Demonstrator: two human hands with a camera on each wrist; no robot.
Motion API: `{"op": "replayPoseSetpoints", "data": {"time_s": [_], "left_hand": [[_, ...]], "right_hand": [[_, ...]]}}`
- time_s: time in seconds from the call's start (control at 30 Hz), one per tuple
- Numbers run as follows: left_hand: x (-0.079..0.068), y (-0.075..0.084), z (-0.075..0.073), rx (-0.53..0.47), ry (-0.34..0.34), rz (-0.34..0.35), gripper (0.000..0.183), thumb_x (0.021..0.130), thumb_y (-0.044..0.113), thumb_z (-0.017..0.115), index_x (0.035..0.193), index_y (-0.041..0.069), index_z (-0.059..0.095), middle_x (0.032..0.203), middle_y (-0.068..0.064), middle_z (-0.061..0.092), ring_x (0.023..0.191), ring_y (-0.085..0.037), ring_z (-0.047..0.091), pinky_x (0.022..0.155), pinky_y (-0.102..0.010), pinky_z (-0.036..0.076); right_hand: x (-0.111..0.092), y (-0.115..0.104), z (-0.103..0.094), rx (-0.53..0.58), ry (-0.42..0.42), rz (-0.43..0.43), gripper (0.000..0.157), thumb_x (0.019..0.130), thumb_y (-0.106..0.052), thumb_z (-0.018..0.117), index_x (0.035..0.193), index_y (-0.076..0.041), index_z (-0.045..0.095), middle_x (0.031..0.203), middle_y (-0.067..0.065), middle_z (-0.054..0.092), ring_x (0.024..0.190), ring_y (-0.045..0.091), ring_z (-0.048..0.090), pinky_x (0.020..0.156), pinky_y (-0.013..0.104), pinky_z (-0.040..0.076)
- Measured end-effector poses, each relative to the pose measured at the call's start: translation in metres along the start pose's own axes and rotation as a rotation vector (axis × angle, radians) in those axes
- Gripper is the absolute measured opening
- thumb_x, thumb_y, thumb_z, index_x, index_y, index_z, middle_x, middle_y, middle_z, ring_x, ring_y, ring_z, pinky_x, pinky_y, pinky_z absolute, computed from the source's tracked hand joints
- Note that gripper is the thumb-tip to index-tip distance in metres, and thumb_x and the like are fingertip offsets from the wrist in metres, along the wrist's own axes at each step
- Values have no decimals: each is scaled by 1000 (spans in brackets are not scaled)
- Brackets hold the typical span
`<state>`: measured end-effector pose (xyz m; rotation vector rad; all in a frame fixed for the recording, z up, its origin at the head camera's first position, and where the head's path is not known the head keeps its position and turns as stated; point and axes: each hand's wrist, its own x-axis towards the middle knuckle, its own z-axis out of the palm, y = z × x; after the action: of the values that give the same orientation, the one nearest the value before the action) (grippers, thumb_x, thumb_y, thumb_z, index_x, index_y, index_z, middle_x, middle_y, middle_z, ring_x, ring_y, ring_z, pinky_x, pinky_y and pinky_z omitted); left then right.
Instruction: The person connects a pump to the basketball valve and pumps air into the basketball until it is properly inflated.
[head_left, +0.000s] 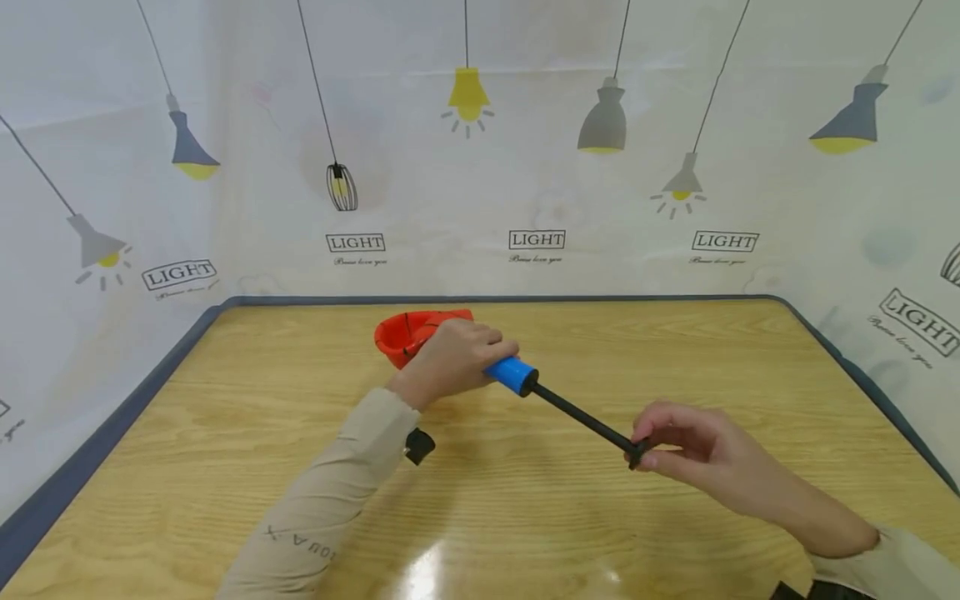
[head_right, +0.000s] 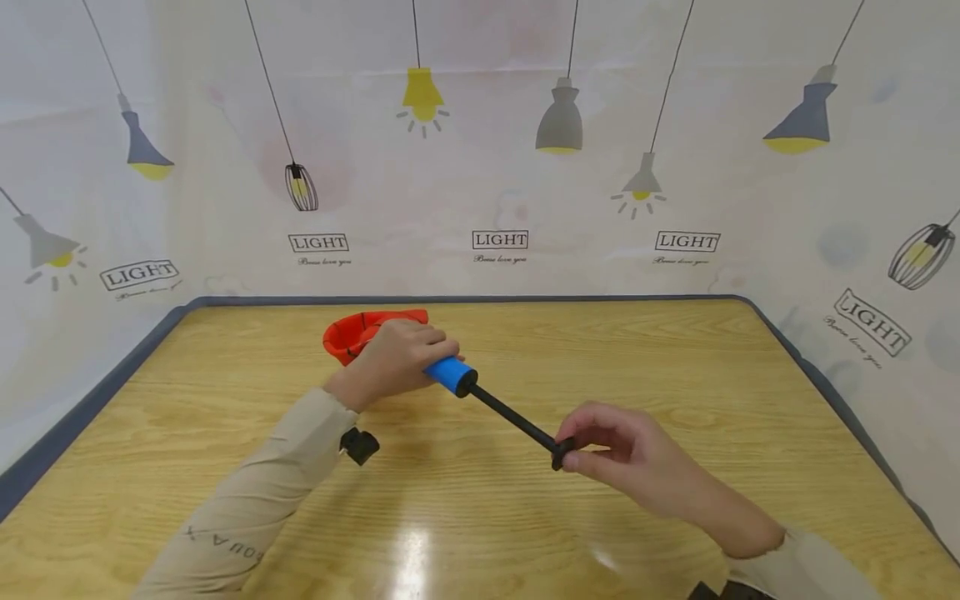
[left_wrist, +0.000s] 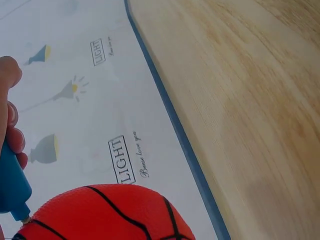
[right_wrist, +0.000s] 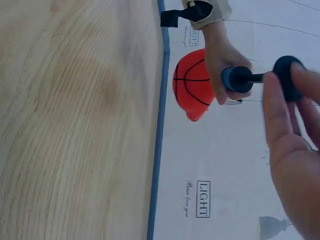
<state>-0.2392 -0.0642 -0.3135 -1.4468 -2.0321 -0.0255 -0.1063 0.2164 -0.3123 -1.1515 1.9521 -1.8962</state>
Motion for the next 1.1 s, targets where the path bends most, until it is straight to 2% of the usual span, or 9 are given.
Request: {"op": "replayPoseSetpoints", "data": {"time_s": [0.23,0.43,0.6,0.77,0.87,1.0,1.1], "left_hand": [[15,9,1,19,85,32,19,75,26,69,82,15,56,70,3,61,60,-10,58,56,-22,46],[22,15,4,20,87,38,20,75,29,68,79,15,55,67,4,60,56,-9,55,53,-20,44],[19,16,7,2,107,27,21,73,28,70,75,14,53,61,5,56,49,-8,50,48,-19,41],[12,14,12,7,123,82,19,74,26,69,77,15,54,58,5,54,47,-7,50,48,-19,43],[7,10,13,17,121,96,19,74,25,69,78,14,54,59,5,55,49,-7,52,50,-20,45],[0,4,14,28,139,69,19,72,22,70,77,14,53,58,4,54,48,-7,51,48,-21,43],[-2,1,14,23,125,54,19,72,22,70,77,14,53,59,4,55,49,-7,52,47,-21,43]], "right_hand": [[37,20,-7,-123,-2,-121,14,83,6,52,94,-1,56,89,4,58,80,14,62,65,29,51],[54,36,-5,-194,15,-174,13,83,4,53,95,1,56,88,4,62,80,14,62,64,29,51],[55,39,-5,-181,16,-172,15,83,6,52,98,4,55,89,4,62,80,14,62,65,29,51],[49,31,-4,-128,-43,-47,13,84,6,52,96,4,54,90,5,60,80,15,61,66,32,51],[38,22,-4,-90,-77,-18,15,82,9,53,95,3,53,92,4,57,83,15,60,65,31,51],[21,10,-8,-76,-98,-31,19,79,13,53,93,0,53,94,3,56,84,14,60,63,28,51],[20,12,-12,-93,-107,-41,19,79,13,53,92,-1,53,94,3,56,83,13,60,64,27,51]]}}
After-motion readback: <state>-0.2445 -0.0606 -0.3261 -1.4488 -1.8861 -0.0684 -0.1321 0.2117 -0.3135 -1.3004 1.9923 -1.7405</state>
